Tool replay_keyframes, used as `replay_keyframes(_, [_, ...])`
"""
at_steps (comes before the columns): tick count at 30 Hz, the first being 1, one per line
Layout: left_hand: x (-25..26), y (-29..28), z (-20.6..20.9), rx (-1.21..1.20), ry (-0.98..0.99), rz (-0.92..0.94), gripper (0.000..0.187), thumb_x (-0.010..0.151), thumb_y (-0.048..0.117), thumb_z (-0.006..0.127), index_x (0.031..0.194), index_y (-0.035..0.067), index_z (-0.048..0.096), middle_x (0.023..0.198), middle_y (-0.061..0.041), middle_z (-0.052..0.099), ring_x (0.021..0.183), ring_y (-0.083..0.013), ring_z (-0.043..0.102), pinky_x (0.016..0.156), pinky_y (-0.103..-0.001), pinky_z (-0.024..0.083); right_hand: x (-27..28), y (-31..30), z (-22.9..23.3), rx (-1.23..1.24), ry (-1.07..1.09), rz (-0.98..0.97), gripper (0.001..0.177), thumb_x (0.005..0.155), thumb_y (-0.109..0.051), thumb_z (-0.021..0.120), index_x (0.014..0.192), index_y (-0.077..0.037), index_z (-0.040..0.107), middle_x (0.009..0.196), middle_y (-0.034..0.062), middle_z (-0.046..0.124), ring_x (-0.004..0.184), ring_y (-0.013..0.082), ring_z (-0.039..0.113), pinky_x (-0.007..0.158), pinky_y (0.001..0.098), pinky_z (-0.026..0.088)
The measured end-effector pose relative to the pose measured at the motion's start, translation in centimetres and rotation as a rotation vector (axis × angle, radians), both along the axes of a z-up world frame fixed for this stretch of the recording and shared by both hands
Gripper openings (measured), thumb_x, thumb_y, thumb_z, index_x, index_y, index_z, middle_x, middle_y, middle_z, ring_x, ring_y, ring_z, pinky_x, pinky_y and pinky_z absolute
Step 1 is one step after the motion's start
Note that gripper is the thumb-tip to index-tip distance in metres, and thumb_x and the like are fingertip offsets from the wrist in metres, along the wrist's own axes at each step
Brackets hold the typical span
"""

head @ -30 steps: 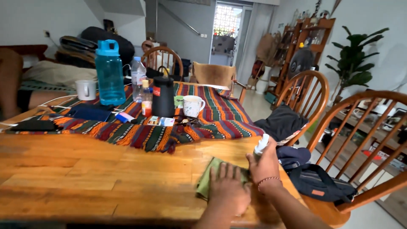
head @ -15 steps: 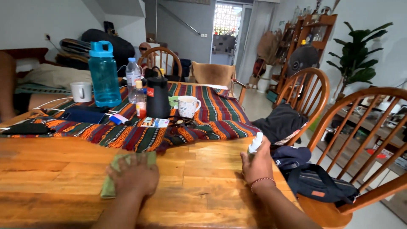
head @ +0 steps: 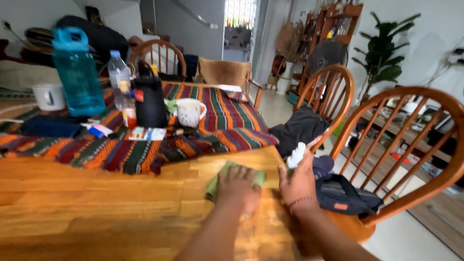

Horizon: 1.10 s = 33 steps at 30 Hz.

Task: Wiping a wooden table using a cloth and a spray bottle.

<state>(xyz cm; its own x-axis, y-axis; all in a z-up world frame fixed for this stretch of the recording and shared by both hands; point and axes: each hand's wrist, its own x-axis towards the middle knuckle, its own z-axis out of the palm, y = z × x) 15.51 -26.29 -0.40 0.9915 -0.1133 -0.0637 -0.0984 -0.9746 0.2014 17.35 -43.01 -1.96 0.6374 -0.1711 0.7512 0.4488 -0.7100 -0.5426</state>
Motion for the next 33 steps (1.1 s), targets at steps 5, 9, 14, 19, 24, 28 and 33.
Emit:
replay_keyframes(5, [0.5, 5.5, -0.1, 0.004, -0.085, 0.084, 0.064, 0.103, 0.045, 0.03, 0.162, 0.026, 0.02, 0.172, -0.001, 0.011, 0.158, -0.0297, 0.009, 0.126, -0.055, 0.007, -0.2, 0.1, 0.3, -0.01, -0.029, -0.007, 0.076, 0.085, -0.009, 0.074, 0.147, 0.0, 0.03, 0.129, 0.0298, 0.057, 0.115, 0.0467, 0.06, 0.097, 0.0466, 0.05])
replay_keyframes(9, [-0.8, 13.7, 0.9, 0.043, -0.119, 0.254, 0.057, 0.106, 0.049, 0.027, 0.152, 0.022, 0.047, 0.161, -0.012, 0.049, 0.149, -0.0336, 0.045, 0.124, -0.051, 0.028, -0.5, 0.4, 0.5, 0.011, -0.041, 0.009, 0.073, 0.086, -0.008, 0.072, 0.146, -0.001, 0.031, 0.126, 0.0269, 0.059, 0.111, 0.043, 0.062, 0.096, 0.0453, 0.05])
replay_keyframes(14, [-0.1, 17.8, -0.3, 0.012, -0.032, 0.468, 0.068, 0.101, 0.059, 0.024, 0.163, 0.029, 0.023, 0.165, -0.013, 0.029, 0.155, -0.0379, 0.021, 0.126, -0.058, 0.005, -0.6, 0.5, 0.4, 0.049, -0.009, 0.027, 0.07, 0.087, -0.005, 0.07, 0.145, -0.001, 0.031, 0.122, 0.0246, 0.06, 0.108, 0.0398, 0.064, 0.094, 0.044, 0.051])
replay_keyframes(19, [-0.1, 10.3, 1.2, 0.058, -0.071, 0.351, 0.063, 0.102, 0.046, 0.033, 0.159, 0.02, 0.041, 0.167, -0.008, 0.041, 0.156, -0.03, 0.035, 0.128, -0.051, 0.021, -0.4, 0.6, 0.7, 0.046, -0.032, 0.053, 0.071, 0.086, -0.003, 0.071, 0.145, -0.001, 0.032, 0.122, 0.0251, 0.061, 0.109, 0.0401, 0.064, 0.095, 0.0437, 0.051])
replay_keyframes(24, [4.4, -0.5, -1.5, 0.018, -0.043, 0.107, 0.066, 0.102, 0.042, 0.031, 0.163, 0.02, 0.018, 0.172, -0.004, 0.009, 0.158, -0.0322, 0.007, 0.126, -0.055, 0.004, -0.2, 0.3, 0.6, 0.047, -0.005, 0.05, 0.072, 0.085, -0.005, 0.072, 0.145, -0.002, 0.031, 0.121, 0.0253, 0.061, 0.109, 0.0409, 0.065, 0.094, 0.0441, 0.052])
replay_keyframes(28, [2.8, -2.7, 0.1, -0.014, -0.035, -0.039, 0.067, 0.102, 0.043, 0.032, 0.164, 0.024, 0.017, 0.174, -0.001, 0.007, 0.16, -0.0296, 0.003, 0.126, -0.056, 0.002, 0.0, -0.1, 0.4, 0.05, 0.021, 0.04, 0.074, 0.086, -0.006, 0.072, 0.146, -0.002, 0.029, 0.121, 0.0262, 0.062, 0.109, 0.0425, 0.065, 0.093, 0.0456, 0.052])
replay_keyframes(33, [2.0, 3.1, -1.1, -0.006, -0.136, -0.028, 0.064, 0.101, 0.047, 0.031, 0.161, 0.025, 0.024, 0.17, -0.002, 0.017, 0.158, -0.0257, 0.014, 0.126, -0.049, 0.008, -0.1, 0.4, 0.2, 0.054, 0.013, 0.02, 0.072, 0.087, -0.007, 0.072, 0.146, -0.003, 0.031, 0.12, 0.0265, 0.063, 0.108, 0.043, 0.065, 0.093, 0.0463, 0.052])
